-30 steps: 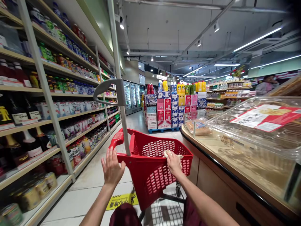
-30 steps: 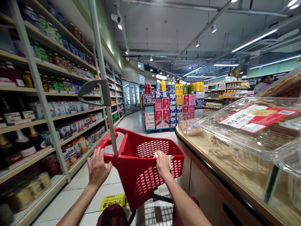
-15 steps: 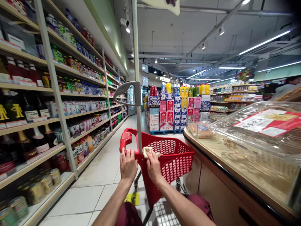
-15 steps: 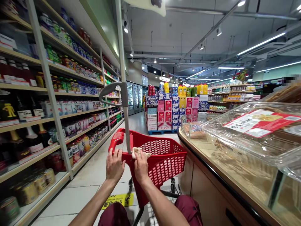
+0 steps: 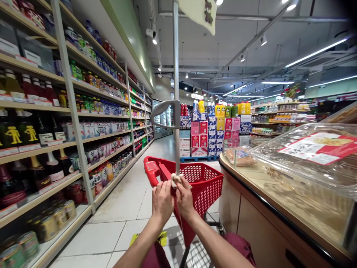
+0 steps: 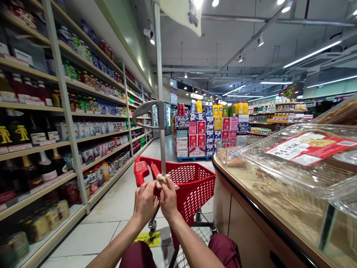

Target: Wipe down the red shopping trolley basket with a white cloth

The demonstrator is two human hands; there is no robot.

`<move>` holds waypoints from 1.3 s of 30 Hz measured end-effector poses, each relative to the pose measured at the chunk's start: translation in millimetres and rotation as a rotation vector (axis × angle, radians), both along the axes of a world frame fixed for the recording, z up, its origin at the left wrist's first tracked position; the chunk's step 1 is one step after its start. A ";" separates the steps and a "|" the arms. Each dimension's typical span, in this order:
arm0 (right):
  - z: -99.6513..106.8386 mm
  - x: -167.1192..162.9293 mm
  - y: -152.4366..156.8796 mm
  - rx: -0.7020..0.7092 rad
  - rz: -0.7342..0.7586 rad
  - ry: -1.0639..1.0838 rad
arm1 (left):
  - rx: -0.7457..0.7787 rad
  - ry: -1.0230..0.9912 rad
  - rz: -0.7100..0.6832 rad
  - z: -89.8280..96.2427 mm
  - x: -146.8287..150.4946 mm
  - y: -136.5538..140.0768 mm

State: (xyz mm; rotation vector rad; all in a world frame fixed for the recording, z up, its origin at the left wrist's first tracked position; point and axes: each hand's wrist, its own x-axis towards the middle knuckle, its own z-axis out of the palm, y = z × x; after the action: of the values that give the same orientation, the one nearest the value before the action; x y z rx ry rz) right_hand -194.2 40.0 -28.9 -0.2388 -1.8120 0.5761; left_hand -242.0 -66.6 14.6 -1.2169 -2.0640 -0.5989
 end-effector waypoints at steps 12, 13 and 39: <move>59.5 47.9 24.8 0.067 0.044 -0.264 | -0.136 -0.173 -0.177 9.5 -13.8 51.7; 61.9 54.3 35.0 0.037 0.020 -0.300 | -0.149 -0.152 -0.216 10.4 -11.7 53.4; 72.1 35.4 26.6 0.111 -0.286 -0.479 | -0.054 -0.119 -0.073 3.4 -42.7 27.3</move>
State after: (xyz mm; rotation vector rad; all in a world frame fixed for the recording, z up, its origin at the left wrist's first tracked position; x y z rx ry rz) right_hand -158.7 66.6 43.2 -0.5889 -2.2095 0.2232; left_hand -284.8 -39.3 18.0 -1.3206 -2.1540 -0.6683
